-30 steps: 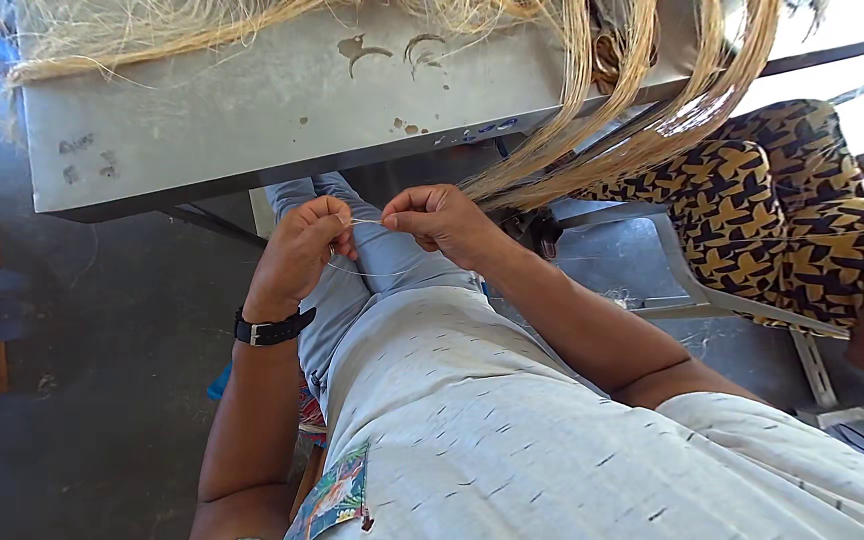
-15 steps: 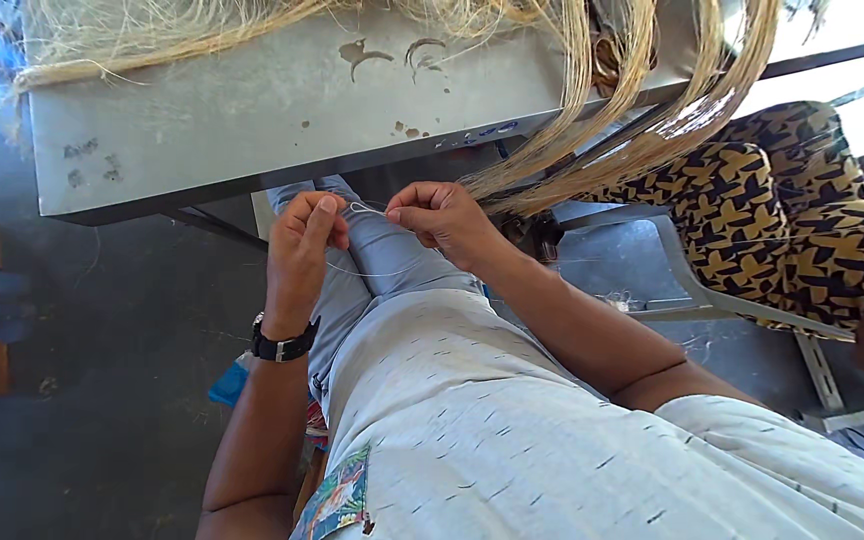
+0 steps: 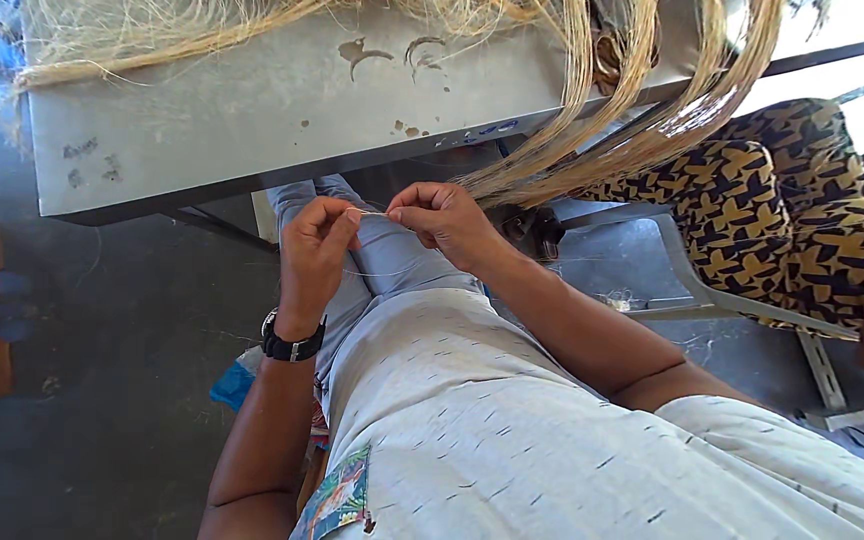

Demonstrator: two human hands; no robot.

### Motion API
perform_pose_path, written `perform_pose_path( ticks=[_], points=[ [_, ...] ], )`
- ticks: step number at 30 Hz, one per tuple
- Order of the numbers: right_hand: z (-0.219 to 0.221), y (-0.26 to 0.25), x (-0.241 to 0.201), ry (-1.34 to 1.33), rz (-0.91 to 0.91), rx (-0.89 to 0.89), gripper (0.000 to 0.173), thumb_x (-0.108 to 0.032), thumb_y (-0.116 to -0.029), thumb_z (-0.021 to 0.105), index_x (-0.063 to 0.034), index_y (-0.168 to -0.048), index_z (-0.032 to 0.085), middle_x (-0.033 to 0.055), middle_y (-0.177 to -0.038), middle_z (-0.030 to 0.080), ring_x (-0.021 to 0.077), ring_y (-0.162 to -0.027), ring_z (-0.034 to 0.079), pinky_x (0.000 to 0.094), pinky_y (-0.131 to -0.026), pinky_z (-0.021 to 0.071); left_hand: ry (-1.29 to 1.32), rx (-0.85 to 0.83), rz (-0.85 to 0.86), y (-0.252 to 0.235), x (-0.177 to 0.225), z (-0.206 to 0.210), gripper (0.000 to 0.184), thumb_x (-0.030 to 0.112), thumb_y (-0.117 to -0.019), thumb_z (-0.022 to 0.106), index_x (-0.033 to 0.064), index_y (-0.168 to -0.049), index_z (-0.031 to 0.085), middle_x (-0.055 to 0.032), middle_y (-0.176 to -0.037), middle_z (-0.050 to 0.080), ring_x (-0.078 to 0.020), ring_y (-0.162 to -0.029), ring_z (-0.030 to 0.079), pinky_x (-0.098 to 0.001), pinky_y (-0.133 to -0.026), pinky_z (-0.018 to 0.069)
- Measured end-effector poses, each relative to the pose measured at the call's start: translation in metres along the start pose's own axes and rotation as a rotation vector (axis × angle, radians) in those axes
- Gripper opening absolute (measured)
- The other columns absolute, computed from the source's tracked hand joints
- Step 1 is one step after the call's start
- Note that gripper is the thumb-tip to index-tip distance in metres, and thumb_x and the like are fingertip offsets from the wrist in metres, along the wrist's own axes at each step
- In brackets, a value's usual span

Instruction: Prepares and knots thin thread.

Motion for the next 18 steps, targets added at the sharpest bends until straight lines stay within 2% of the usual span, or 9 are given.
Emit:
perform_pose_path(
  ticks=[3,6,8,10,12,15,18],
  points=[
    [-0.001,0.0,0.001,-0.007,0.018,-0.014,0.006,-0.007,-0.0975,0.067,-0.0027,-0.096,0.072,-0.0011,-0.067,0.058,0.0028,-0.048,0.039,0.0178,-0.043,0.0301,-0.019,-0.033,-0.02,0.001,0.002,-0.005,0.013,0.018,-0.1055,0.055,0.0091,-0.103,0.064,-0.003,-0.079,0.063,-0.0118,-0.061,0.06,-0.0238,-0.055,0.0532],
    [-0.002,0.0,0.001,-0.003,0.036,-0.021,0.006,-0.007,-0.0973,0.068,-0.0026,-0.096,0.072,-0.0007,-0.068,0.058,0.0029,-0.048,0.039,0.018,-0.043,0.0301,-0.051,-0.054,-0.044,-0.002,0.003,-0.007,0.012,0.017,-0.1052,0.055,0.0085,-0.104,0.064,-0.0036,-0.081,0.064,-0.012,-0.061,0.06,-0.0246,-0.055,0.0541],
    [-0.003,0.0,0.002,-0.008,0.044,-0.024,0.006,-0.007,-0.0975,0.067,-0.0033,-0.096,0.071,-0.0015,-0.067,0.057,0.0027,-0.048,0.038,0.0182,-0.043,0.0297,-0.123,-0.056,-0.044,-0.005,0.004,-0.009,0.017,0.017,-0.1051,0.054,0.0085,-0.117,0.063,-0.0051,-0.09,0.066,-0.0126,-0.066,0.063,-0.0266,-0.058,0.0565],
    [-0.003,0.0,0.002,-0.009,0.046,-0.025,0.005,-0.007,-0.0975,0.068,-0.0033,-0.095,0.071,-0.0018,-0.067,0.057,0.0027,-0.048,0.038,0.0181,-0.043,0.0297,-0.233,-0.039,-0.012,-0.006,0.005,-0.01,0.029,0.019,-0.1045,0.054,0.01,-0.131,0.06,-0.0058,-0.104,0.066,-0.0136,-0.077,0.065,-0.0285,-0.064,0.0574],
    [-0.002,0.0,0.002,0.003,0.041,-0.028,0.005,-0.007,-0.0974,0.068,-0.0035,-0.095,0.071,-0.0022,-0.066,0.056,0.0026,-0.048,0.038,0.0181,-0.043,0.03,-0.371,-0.016,0.03,-0.006,0.009,-0.008,0.034,0.02,-0.1027,0.055,0.0108,-0.135,0.059,-0.0068,-0.117,0.066,-0.0151,-0.092,0.066,-0.0313,-0.071,0.0559],
    [0.0,-0.001,0.003,0.023,0.025,-0.032,0.004,-0.006,-0.0966,0.069,-0.0034,-0.095,0.071,-0.0026,-0.066,0.057,0.0022,-0.048,0.04,0.0181,-0.043,0.0309,-0.518,-0.042,0.105,-0.008,0.012,0.002,0.028,0.016,-0.099,0.058,0.0083,-0.124,0.067,-0.0093,-0.124,0.064,-0.0179,-0.104,0.066,-0.037,-0.08,0.0578],
    [0.003,-0.001,0.001,0.048,-0.006,-0.029,0.003,-0.005,-0.0956,0.07,-0.0027,-0.094,0.072,-0.0025,-0.066,0.058,0.0023,-0.049,0.042,0.0181,-0.044,0.0323,-0.593,-0.021,0.147,-0.01,0.009,0.01,0.016,0.011,-0.0973,0.059,0.0072,-0.108,0.069,-0.0089,-0.117,0.066,-0.018,-0.101,0.066,-0.0373,-0.08,0.0571]
  ],
)
Point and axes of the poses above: each hand's wrist, its own y-axis away from the middle knuckle, its own z-axis out of the palm, x = y × z, the point moved 1 cm from there along -y, towards the middle knuckle
